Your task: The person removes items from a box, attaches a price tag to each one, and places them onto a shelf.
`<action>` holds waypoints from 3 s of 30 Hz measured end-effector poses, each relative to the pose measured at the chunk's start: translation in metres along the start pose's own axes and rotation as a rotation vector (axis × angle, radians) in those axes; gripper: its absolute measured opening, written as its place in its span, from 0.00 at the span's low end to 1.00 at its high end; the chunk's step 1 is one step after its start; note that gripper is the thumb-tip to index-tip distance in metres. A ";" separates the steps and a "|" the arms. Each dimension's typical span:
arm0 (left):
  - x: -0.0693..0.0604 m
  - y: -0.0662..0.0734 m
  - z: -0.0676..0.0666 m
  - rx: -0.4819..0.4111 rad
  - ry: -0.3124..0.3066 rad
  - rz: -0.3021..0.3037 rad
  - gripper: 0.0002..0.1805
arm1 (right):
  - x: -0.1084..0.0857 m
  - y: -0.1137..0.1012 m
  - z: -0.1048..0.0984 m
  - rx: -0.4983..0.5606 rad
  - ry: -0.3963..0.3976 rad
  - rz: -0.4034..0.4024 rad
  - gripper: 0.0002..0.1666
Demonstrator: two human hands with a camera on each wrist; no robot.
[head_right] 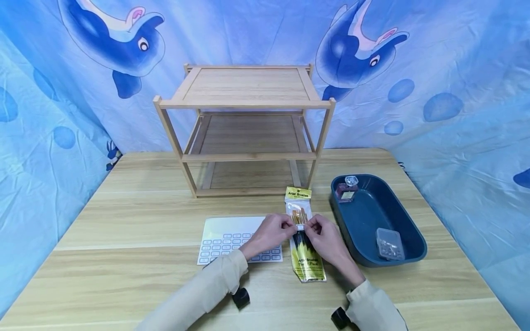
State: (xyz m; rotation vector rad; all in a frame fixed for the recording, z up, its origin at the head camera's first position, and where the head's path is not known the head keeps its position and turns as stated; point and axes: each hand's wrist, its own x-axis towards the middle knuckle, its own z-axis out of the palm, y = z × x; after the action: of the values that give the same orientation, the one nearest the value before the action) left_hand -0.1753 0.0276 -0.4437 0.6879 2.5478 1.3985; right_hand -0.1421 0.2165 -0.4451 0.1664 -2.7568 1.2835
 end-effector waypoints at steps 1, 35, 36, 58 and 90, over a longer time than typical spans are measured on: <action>0.000 0.000 0.000 0.004 -0.001 0.001 0.06 | 0.000 0.000 0.000 -0.005 0.000 0.001 0.04; 0.007 0.006 0.006 0.169 -0.038 -0.027 0.23 | 0.001 0.005 -0.001 -0.053 -0.029 0.022 0.04; 0.007 0.006 0.006 0.167 -0.040 -0.033 0.23 | 0.001 0.005 -0.001 -0.056 -0.029 0.021 0.04; 0.010 0.008 0.007 0.169 -0.053 -0.081 0.25 | 0.001 0.003 -0.001 -0.051 -0.036 0.054 0.04; 0.010 0.015 0.011 0.207 -0.043 -0.149 0.27 | 0.001 0.002 0.001 -0.054 -0.028 0.054 0.04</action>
State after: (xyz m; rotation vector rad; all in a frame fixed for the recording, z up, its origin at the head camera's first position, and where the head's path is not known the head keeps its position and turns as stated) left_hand -0.1756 0.0478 -0.4369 0.5382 2.6716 1.0745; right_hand -0.1435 0.2168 -0.4473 0.1073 -2.8343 1.2268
